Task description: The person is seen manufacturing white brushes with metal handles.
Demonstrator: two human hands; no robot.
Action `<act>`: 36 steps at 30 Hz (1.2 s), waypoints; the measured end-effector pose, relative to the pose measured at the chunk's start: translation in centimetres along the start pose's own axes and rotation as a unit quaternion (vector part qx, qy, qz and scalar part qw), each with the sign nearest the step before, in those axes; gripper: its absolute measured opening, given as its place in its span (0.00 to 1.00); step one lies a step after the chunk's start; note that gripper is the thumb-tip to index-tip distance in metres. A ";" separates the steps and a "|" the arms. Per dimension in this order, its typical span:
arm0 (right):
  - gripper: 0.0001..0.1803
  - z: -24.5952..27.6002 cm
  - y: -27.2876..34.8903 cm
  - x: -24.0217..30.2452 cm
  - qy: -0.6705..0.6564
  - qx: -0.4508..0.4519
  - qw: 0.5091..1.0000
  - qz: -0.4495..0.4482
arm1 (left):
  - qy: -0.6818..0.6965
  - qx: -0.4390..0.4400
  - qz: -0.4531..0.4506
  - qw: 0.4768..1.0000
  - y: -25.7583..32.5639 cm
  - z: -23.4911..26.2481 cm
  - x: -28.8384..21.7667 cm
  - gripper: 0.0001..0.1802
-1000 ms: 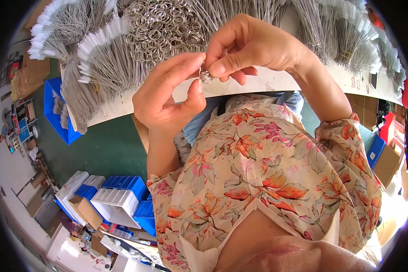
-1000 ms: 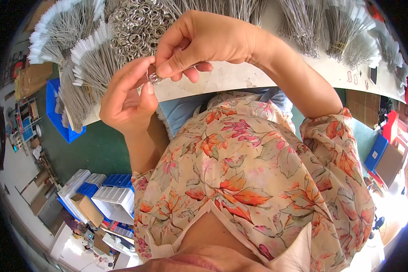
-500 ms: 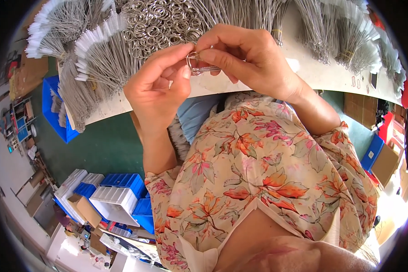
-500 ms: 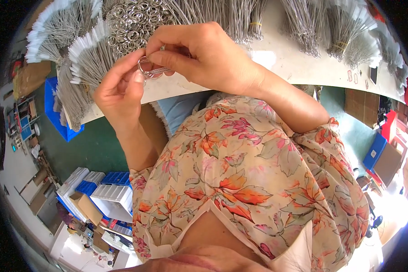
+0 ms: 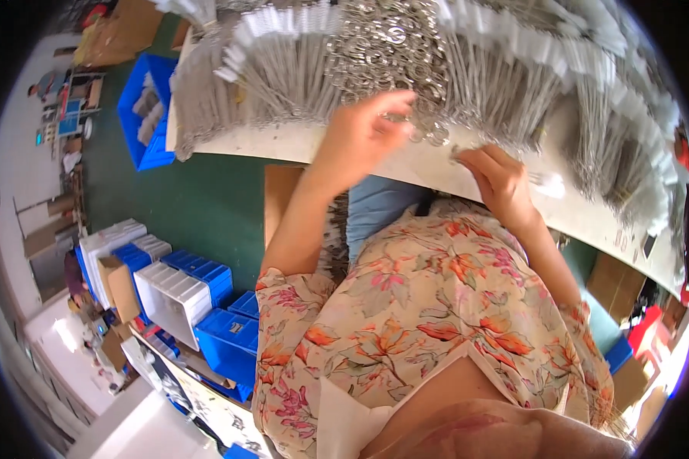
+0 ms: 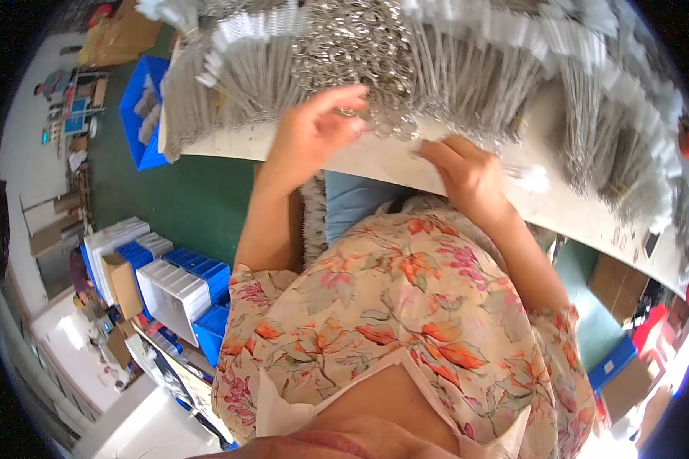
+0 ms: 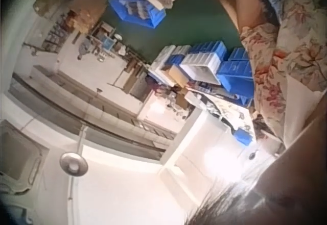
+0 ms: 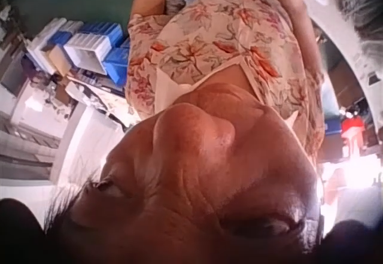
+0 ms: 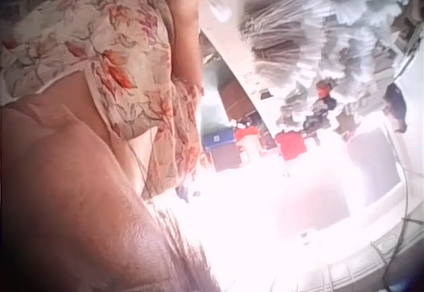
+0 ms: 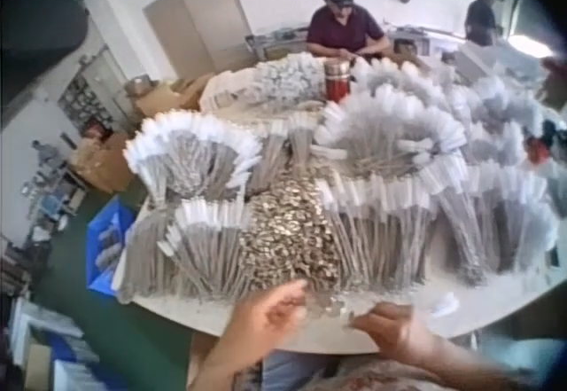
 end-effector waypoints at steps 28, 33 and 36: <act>0.16 0.7 -18.6 -11.3 0.097 0.016 0.982 -0.164 | -0.283 -0.300 0.242 0.878 2.6 29.8 7.4 0.09; 0.15 0.8 -18.3 -12.8 0.062 -0.002 0.989 -0.136 | -0.027 -0.411 0.112 0.904 6.2 23.3 7.1 0.06; 0.14 2.1 -17.6 -11.8 0.032 0.009 0.988 -0.150 | -0.066 -0.412 0.070 0.906 6.3 22.2 7.8 0.07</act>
Point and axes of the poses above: each hand's wrist, its own y-axis away from the middle knuckle, its own z-axis out of the back of the hand, x = y × z, the point moved 8 cm from there along -y, towards the middle knuckle, and after that the axes turned 4 degrees about -z, right-handed, at the moved point
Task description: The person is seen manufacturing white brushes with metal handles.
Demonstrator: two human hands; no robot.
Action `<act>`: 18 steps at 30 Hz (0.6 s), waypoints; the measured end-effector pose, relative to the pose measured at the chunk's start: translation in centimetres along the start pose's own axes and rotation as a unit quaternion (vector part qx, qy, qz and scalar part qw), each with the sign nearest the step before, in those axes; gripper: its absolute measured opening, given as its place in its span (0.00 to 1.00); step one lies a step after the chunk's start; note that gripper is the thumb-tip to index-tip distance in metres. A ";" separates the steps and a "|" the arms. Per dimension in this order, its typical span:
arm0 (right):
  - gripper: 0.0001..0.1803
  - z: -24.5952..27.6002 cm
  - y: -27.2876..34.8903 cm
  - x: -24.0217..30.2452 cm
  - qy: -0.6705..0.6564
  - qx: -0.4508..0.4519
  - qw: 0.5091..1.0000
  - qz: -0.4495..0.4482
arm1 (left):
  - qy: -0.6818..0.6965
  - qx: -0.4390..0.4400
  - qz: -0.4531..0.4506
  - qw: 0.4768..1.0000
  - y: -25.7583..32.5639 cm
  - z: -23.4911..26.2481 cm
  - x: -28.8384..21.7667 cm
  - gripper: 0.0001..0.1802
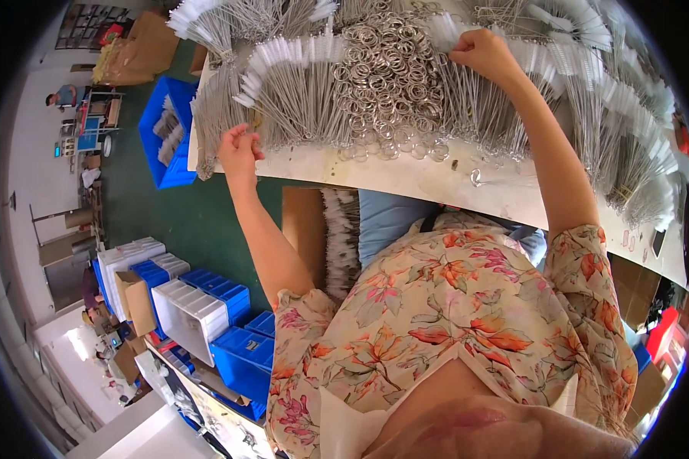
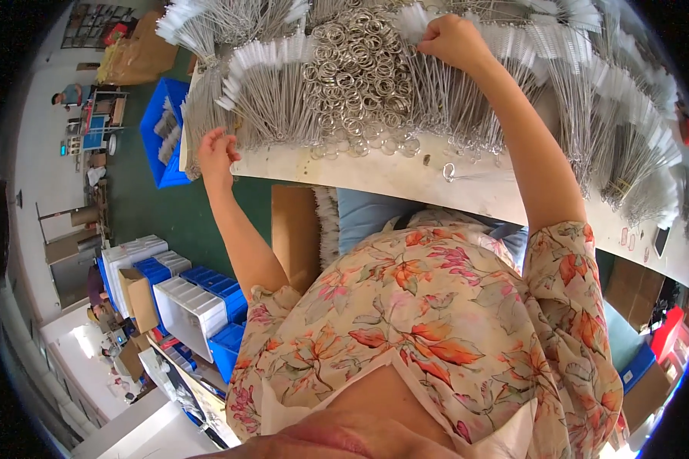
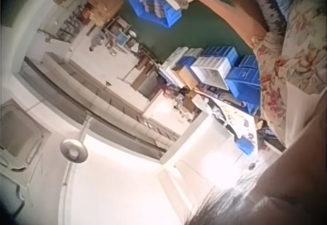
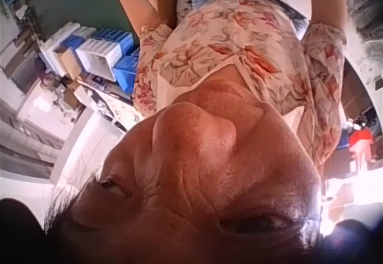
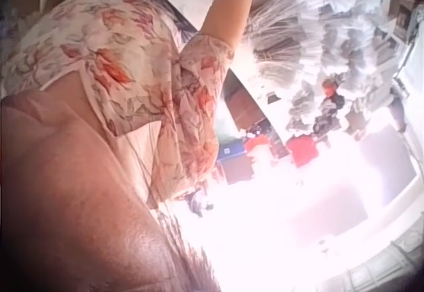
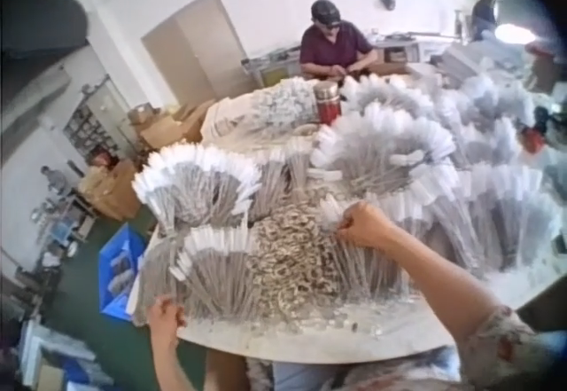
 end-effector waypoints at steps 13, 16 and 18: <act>0.13 18.1 16.3 -7.0 -0.385 -0.311 0.866 -0.073 | -0.418 0.064 -0.158 0.893 -4.6 -4.7 -1.7 0.14; 0.14 21.8 19.5 -11.4 -0.082 -0.404 0.898 -0.157 | -0.458 0.039 -0.155 0.874 -7.3 -4.5 -1.4 0.13; 0.13 21.4 19.8 -14.4 0.030 -0.366 0.904 -0.219 | -0.504 0.015 -0.157 0.849 -7.8 -4.9 -1.5 0.12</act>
Point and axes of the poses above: each hand's wrist, its own y-axis away from the middle knuckle, its own z-axis out of the back of the hand, x = y × z, the point moved 8 cm from there along -y, towards the middle knuckle, and after that the axes turned 4 degrees about -z, right-handed, at the moved point
